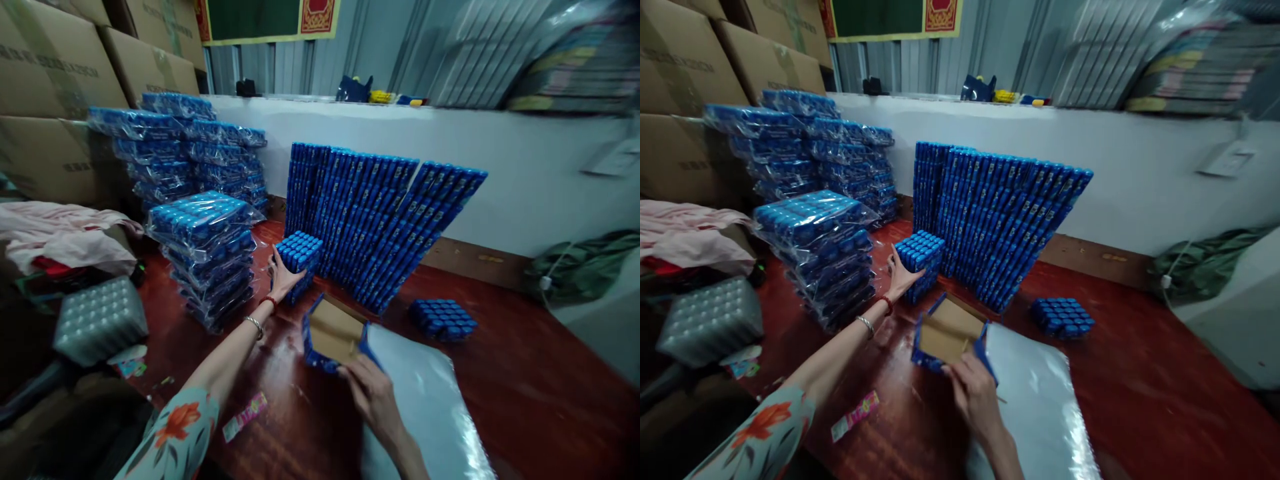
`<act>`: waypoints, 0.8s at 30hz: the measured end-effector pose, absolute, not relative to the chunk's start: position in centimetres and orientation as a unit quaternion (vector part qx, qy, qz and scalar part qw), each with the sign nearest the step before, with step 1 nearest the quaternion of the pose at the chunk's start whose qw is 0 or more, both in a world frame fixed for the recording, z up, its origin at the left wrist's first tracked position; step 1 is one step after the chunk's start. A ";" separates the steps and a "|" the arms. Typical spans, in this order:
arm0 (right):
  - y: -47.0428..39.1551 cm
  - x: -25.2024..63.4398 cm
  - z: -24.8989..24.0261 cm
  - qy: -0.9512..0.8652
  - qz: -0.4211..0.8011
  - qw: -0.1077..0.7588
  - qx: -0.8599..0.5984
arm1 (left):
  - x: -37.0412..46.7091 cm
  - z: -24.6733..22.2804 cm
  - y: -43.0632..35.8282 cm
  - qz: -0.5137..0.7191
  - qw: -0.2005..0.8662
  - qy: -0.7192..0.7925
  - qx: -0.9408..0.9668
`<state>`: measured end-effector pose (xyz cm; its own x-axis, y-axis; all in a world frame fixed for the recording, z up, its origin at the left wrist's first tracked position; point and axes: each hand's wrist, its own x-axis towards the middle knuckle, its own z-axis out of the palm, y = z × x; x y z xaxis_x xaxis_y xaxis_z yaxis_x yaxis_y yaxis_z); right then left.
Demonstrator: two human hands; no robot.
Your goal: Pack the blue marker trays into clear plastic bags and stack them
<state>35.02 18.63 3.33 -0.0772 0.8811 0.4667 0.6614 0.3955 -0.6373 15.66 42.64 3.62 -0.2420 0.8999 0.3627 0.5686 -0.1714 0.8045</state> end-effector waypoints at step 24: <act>20.9 28.4 -3.9 -0.746 0.262 0.398 -0.464 | 13.2 4.7 33.2 0.530 0.216 0.576 0.583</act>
<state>28.41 20.86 -3.94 -0.2516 0.9020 0.3509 0.4848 0.4313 -0.7609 13.18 33.18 4.73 -0.2259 0.9013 0.3696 0.4434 -0.2427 0.8628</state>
